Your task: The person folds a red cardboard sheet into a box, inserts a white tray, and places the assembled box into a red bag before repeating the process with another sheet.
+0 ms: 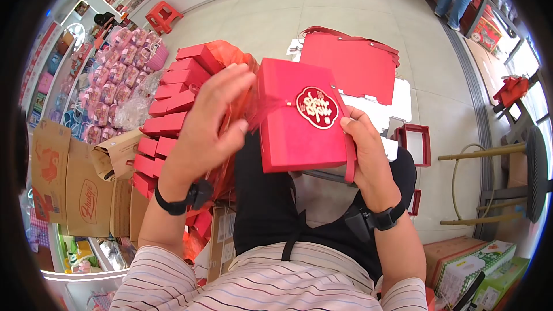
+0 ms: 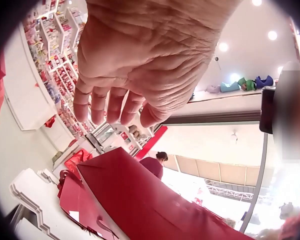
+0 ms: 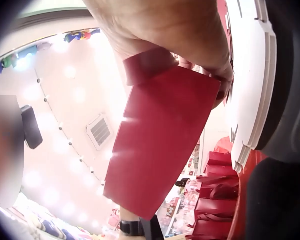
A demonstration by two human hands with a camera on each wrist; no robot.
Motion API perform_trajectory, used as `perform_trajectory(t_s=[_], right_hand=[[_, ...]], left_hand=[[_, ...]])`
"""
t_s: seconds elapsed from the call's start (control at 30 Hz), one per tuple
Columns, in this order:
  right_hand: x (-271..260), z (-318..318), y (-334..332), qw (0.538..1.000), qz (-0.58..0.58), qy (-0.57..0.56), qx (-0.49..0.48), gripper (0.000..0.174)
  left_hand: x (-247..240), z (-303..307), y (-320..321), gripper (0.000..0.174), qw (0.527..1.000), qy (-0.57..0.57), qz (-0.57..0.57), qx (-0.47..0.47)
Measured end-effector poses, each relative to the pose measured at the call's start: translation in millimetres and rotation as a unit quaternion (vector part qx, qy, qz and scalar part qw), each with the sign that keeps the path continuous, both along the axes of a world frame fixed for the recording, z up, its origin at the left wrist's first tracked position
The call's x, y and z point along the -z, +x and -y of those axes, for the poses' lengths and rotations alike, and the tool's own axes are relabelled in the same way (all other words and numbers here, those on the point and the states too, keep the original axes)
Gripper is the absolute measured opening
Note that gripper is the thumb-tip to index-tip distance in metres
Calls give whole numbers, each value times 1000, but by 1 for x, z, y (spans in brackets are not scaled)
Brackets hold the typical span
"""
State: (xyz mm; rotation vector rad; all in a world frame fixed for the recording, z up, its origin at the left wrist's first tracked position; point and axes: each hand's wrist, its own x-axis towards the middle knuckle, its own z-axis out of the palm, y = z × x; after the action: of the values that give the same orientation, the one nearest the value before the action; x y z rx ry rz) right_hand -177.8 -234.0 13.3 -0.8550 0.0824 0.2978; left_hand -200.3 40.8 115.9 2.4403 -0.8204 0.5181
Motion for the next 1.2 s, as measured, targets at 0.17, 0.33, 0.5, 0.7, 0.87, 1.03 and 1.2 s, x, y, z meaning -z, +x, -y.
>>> perform_trajectory(t_s=[0.17,0.33,0.5,0.7,0.87,1.03,1.2], right_hand=[[-2,1,11,1000,13,-24,-5,38],[1,-12,18,998,35,-23,40,34],[5,-25,25,999,42,8,15,35],[-5,-37,33,999,37,10,21,33],[10,-45,47,998,69,-8,3,40],[-4,-32,25,987,103,-121,-7,48],[10,0,2,982,81,-169,-35,46]], left_hand=[[-4,28,-27,76,977,201,74,18],[-12,33,-41,82,971,228,-9,74],[26,38,-19,81,955,273,115,21],[27,33,1,59,943,274,187,-10],[3,15,23,57,919,337,198,-52],[-21,-66,90,61,928,276,151,-201],[2,-162,130,63,909,275,66,-305]])
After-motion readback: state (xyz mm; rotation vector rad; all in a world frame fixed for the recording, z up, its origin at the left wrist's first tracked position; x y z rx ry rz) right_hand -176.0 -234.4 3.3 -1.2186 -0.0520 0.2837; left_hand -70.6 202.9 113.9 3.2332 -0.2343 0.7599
